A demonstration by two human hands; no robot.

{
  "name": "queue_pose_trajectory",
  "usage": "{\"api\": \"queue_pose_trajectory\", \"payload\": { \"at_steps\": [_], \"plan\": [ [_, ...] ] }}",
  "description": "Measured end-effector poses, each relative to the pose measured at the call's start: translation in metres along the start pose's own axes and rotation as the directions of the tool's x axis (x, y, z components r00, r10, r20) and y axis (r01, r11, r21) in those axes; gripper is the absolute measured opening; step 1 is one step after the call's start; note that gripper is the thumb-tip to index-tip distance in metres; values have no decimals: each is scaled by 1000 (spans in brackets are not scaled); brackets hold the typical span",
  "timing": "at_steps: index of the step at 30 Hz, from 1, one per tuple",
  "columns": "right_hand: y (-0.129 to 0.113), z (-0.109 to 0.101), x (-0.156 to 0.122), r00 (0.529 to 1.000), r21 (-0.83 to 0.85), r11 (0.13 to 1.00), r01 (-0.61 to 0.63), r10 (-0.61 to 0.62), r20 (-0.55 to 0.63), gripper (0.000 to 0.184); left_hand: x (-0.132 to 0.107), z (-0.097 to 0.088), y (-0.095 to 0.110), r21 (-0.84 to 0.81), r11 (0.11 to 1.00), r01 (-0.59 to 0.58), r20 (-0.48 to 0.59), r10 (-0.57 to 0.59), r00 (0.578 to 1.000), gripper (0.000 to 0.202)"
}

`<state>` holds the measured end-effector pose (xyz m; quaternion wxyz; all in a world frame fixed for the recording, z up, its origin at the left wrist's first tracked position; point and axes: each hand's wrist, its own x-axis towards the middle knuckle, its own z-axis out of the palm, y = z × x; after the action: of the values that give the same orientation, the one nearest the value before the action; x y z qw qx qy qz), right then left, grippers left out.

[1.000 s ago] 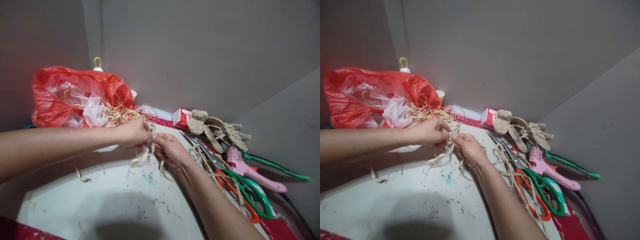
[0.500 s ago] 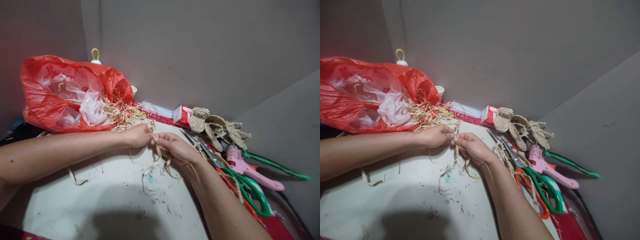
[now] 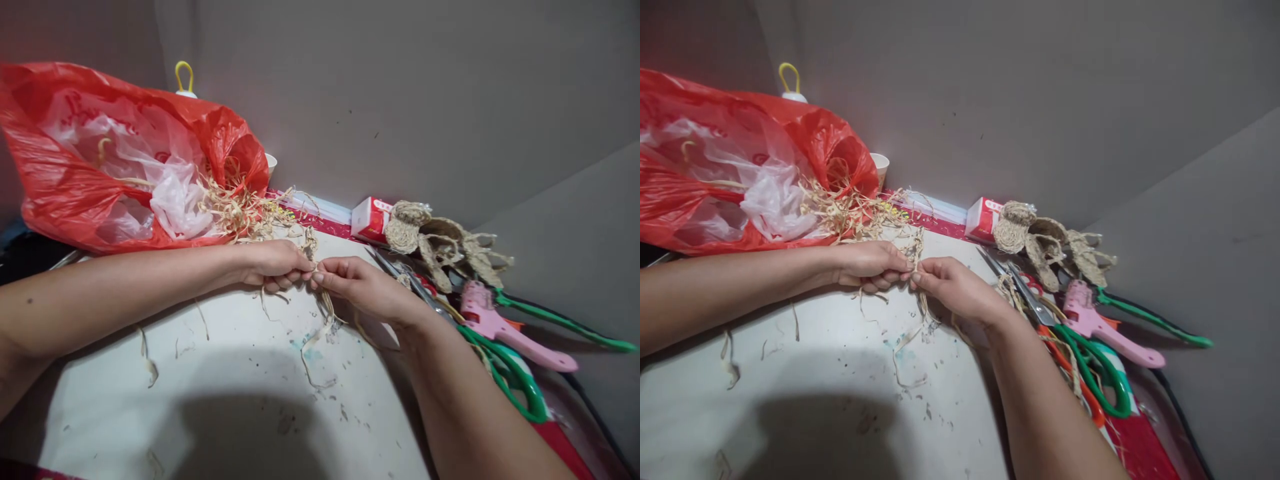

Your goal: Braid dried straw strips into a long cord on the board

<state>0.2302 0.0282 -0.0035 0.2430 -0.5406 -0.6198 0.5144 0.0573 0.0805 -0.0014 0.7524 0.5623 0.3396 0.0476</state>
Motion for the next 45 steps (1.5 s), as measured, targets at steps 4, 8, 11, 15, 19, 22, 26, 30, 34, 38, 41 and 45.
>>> {"api": "queue_pose_trajectory", "payload": {
  "at_steps": [4,8,11,15,19,22,26,30,34,38,41,45],
  "plan": [
    [-4,5,-2,997,-232,972,42,-57,-57,24,0,4,-1,29,999,-41,-85,44,995,25],
    [-12,8,-5,995,-341,939,43,-69,-65,28,0,9,-4,91,993,-74,-186,90,978,24],
    [-18,4,-8,998,-405,913,52,-63,-14,29,1,12,-5,156,985,-72,-239,108,965,24],
    [-22,0,-11,996,-466,885,-17,-25,-85,27,3,13,-7,224,973,-56,-277,118,954,23],
    [-20,8,-10,990,-316,945,-89,49,-133,26,4,13,-10,227,968,-108,-283,172,943,23],
    [-21,21,-9,984,-224,966,-128,95,-154,27,3,11,-14,176,968,-180,-257,222,940,24],
    [-27,36,-10,962,-406,904,-133,19,-273,28,0,10,-15,5,976,-219,-237,213,948,27],
    [-31,45,-13,947,-706,689,-164,-89,-307,28,-3,12,-15,-141,961,-239,-210,207,956,29],
    [-36,54,-17,940,-839,489,-238,-102,-326,31,-5,13,-14,-150,957,-248,-218,213,952,31],
    [-40,65,-22,959,-909,356,-219,-94,-268,30,-7,13,-14,-129,963,-236,-231,203,952,31],
    [-42,71,-25,969,-936,292,-198,-87,-233,26,-6,11,-16,-106,965,-238,-240,208,948,30],
    [-50,83,-28,982,-949,272,-162,-55,-183,28,-5,9,-19,-140,961,-238,-246,199,948,19]
  ]
}}
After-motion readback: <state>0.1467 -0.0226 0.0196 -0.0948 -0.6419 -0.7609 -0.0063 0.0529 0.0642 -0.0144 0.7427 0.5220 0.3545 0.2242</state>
